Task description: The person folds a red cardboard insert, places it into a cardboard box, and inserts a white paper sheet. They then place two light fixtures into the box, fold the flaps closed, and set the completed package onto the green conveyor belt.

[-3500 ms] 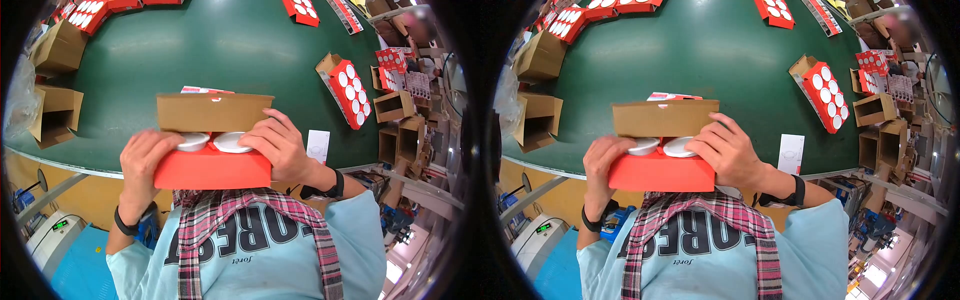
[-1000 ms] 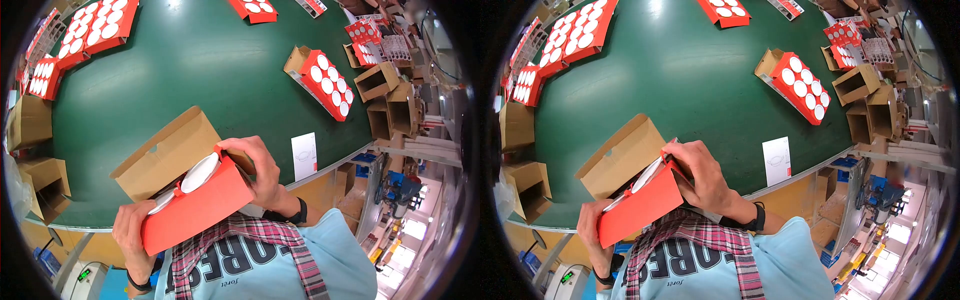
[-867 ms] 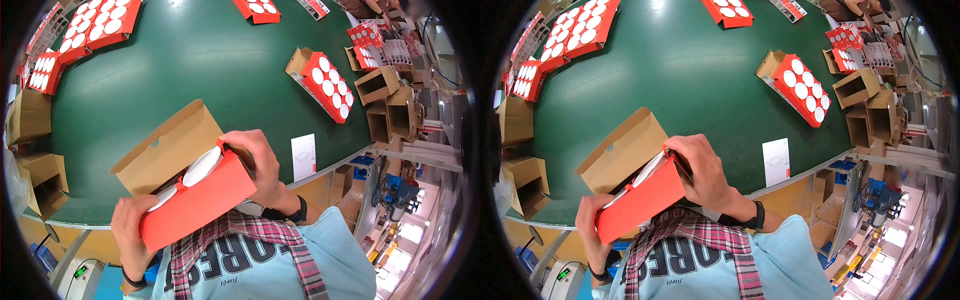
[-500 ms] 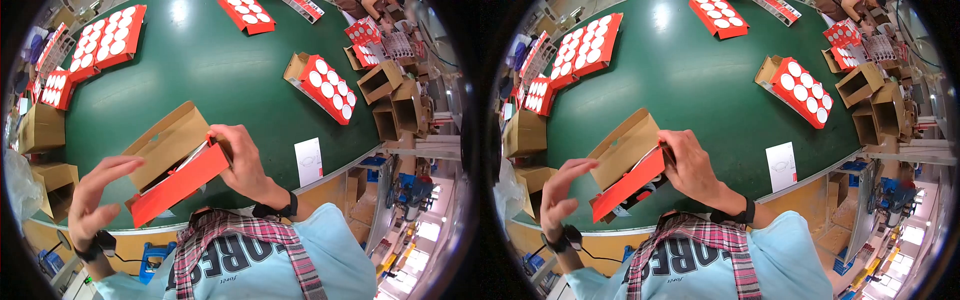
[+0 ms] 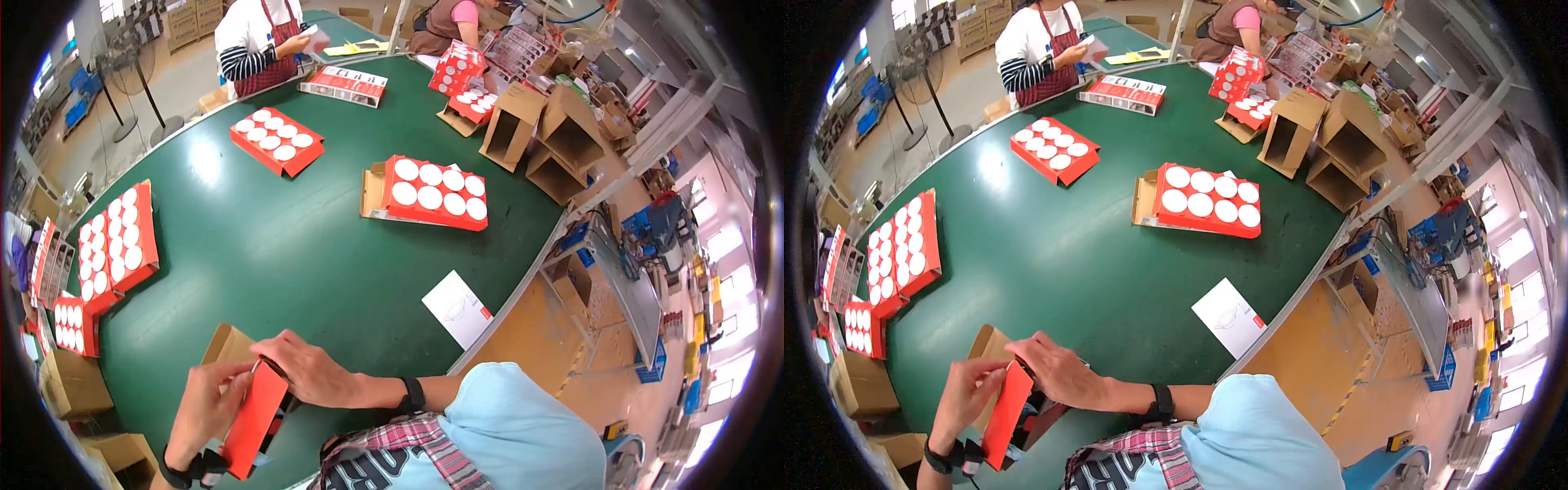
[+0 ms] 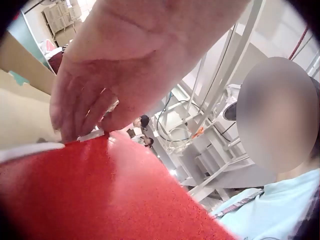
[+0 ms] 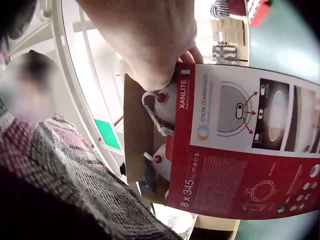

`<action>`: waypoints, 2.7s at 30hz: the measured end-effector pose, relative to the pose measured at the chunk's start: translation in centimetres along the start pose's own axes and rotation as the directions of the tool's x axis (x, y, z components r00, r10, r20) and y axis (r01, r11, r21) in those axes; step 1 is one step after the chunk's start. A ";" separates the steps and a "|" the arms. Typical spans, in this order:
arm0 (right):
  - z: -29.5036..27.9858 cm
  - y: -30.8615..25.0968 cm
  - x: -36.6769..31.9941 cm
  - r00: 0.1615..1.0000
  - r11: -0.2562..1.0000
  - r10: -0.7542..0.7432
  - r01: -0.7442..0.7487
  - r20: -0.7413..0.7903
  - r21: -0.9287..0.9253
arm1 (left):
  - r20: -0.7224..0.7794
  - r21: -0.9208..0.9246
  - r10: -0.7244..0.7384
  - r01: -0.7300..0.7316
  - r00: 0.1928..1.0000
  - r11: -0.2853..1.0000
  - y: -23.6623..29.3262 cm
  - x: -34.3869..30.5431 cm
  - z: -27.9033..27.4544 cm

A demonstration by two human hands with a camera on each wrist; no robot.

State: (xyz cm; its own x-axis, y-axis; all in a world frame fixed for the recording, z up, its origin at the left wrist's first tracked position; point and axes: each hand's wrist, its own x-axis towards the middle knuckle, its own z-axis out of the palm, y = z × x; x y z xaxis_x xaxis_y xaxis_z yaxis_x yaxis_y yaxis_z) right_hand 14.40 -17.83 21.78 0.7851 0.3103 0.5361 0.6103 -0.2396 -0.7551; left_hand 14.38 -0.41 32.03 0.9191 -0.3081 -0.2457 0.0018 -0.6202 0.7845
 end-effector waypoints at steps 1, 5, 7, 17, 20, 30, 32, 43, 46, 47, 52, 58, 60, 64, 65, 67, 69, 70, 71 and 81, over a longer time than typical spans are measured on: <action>0.2 0.0 -0.1 1.000 1.000 0.001 -0.001 0.007 0.000 | 0.017 0.027 0.012 -0.013 1.000 1.000 0.2 0.1 -0.2; 0.7 -0.1 -0.1 0.998 0.999 0.023 -0.025 0.051 0.045 | 0.048 0.096 0.017 -0.022 0.999 0.995 0.5 -0.3 -0.7; 0.6 -0.1 -0.3 0.997 0.997 0.052 -0.056 0.064 0.062 | 0.035 0.125 0.023 -0.027 0.999 0.992 0.6 -0.5 -0.6; -0.3 0.8 0.1 0.991 0.991 -0.133 0.132 0.028 0.032 | 0.004 0.199 0.062 -0.061 0.998 0.978 -0.1 -0.8 -0.1; 0.0 0.6 -0.1 0.992 0.991 -0.124 0.126 -0.037 0.043 | -0.022 0.229 0.129 -0.121 0.991 0.966 -0.2 -0.8 0.3; 0.8 0.8 -0.9 0.986 0.989 -0.143 0.146 -0.091 0.026 | -0.021 0.317 0.154 -0.140 0.988 0.938 0.7 -1.4 0.7; 0.2 1.3 -0.7 0.983 0.979 -0.177 0.182 -0.054 0.088 | -0.033 0.323 0.162 -0.143 0.986 0.936 0.5 -1.7 0.7; -1.0 0.8 -1.5 0.977 0.954 -0.212 0.203 0.019 0.221 | 0.014 0.334 0.157 -0.153 0.987 0.930 0.8 -3.3 1.0; -0.3 0.6 -2.0 0.987 0.948 -0.144 0.158 -0.071 0.278 | 0.032 0.332 0.164 -0.165 0.986 0.929 0.9 -3.4 0.9; -0.3 0.6 -2.0 0.983 0.947 -0.170 0.182 -0.069 0.265 | 0.048 0.332 0.164 -0.171 0.985 0.928 0.9 -3.4 0.7; -0.4 0.4 -2.5 0.970 0.935 -0.209 0.235 -0.121 0.265 | 0.062 0.317 0.177 -0.187 0.982 0.930 0.9 -3.1 0.8; -1.3 -0.3 -2.1 0.983 0.972 -0.149 0.166 -0.111 0.164 | 0.151 0.324 0.135 -0.179 0.979 0.929 2.0 -1.8 0.9; -1.8 -0.6 -1.9 0.991 0.987 -0.124 0.129 -0.060 0.092 | 0.172 0.321 0.148 -0.197 0.974 0.926 2.1 -1.4 1.0; -1.8 -0.8 -2.0 0.994 0.985 -0.068 0.082 -0.091 0.150 | 0.208 0.306 0.182 -0.241 0.961 0.921 2.2 -0.9 1.1; -1.5 -0.8 -2.3 0.991 0.983 -0.038 0.060 -0.126 0.175 | 0.212 0.308 0.184 -0.244 0.960 0.920 2.4 -1.0 1.2; -1.7 -0.8 -2.2 0.997 0.985 -0.010 0.023 -0.081 0.169 | 0.189 0.265 0.129 -0.177 0.974 0.948 2.3 -1.1 1.4; -2.8 -0.9 -2.2 0.997 0.996 0.010 -0.017 0.075 0.092 | 0.177 0.271 0.124 -0.169 0.976 0.947 2.2 -1.5 1.6; -2.8 -0.8 -2.3 0.996 0.994 0.006 -0.015 0.087 0.106 | 0.174 0.303 0.150 -0.198 0.973 0.932 2.1 -1.7 1.7; -2.8 -0.7 -2.5 0.995 0.993 0.004 -0.016 0.100 0.120 | 0.173 0.334 0.177 -0.227 0.969 0.915 2.1 -1.9 1.8; -0.8 0.2 -3.2 0.991 0.981 -0.119 0.108 0.060 0.158 | 0.225 0.325 0.310 -0.371 0.924 0.870 1.0 -1.7 1.6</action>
State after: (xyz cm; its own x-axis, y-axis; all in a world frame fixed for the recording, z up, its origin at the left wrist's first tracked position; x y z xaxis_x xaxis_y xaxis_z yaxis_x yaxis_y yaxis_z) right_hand 12.15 -19.57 20.19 0.6990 0.3915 0.5985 0.6672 -0.0557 -0.7428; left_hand 12.18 -1.63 32.34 0.7608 -0.6392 -0.1123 -0.4674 -0.6597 0.5885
